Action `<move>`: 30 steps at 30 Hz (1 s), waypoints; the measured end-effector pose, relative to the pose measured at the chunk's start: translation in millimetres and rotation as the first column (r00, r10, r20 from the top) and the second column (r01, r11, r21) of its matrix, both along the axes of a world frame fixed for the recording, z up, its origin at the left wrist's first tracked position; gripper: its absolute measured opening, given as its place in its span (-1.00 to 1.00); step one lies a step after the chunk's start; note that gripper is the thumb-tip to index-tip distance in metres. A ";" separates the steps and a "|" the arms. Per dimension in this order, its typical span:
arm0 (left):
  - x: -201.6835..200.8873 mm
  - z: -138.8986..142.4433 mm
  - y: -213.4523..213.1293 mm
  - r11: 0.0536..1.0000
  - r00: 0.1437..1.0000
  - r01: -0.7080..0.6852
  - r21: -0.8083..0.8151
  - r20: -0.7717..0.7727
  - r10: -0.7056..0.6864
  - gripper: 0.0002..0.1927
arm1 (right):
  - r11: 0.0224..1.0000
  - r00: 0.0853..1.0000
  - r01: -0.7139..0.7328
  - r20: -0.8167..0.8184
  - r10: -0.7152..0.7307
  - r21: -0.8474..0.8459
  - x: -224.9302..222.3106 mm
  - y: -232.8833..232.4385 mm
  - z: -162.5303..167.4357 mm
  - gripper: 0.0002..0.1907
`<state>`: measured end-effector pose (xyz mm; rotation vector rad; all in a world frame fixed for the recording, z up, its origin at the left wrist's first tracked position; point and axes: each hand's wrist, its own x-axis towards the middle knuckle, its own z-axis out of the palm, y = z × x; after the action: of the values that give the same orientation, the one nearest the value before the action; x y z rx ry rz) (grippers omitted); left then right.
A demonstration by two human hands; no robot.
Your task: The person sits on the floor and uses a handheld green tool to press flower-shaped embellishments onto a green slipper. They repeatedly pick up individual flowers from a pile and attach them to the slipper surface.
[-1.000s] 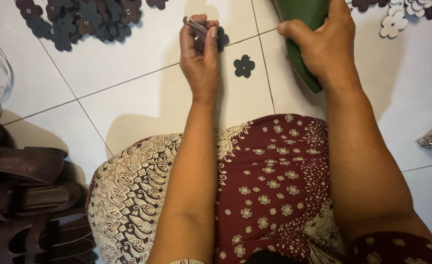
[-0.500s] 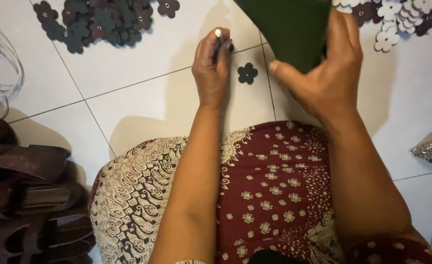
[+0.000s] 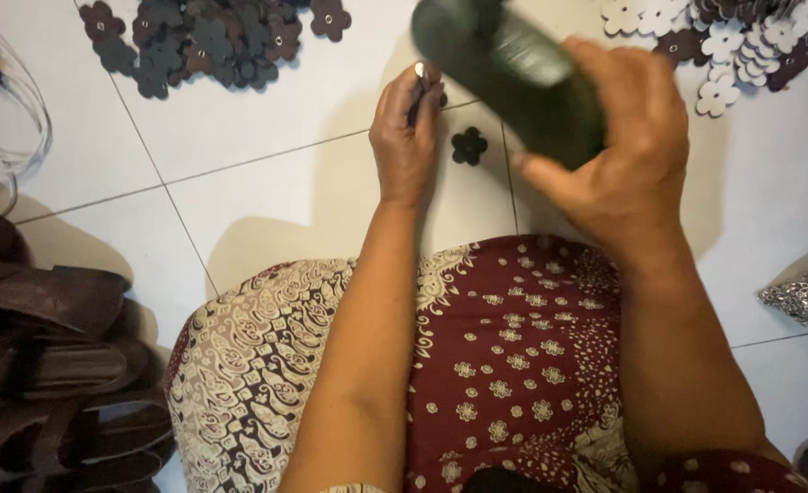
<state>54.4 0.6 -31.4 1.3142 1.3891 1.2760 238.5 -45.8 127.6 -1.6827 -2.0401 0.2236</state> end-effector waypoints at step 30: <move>-6.9 66.2 4.6 0.784 0.854 0.201 -0.587 -0.286 -0.434 -0.60 | 0.903 0.520 0.174 -0.742 -0.423 -0.392 16.6 24.0 -31.7 -0.61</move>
<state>47.4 5.3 34.8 1.3722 1.5622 0.3237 255.0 -21.8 95.9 -1.5963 -1.0102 1.0037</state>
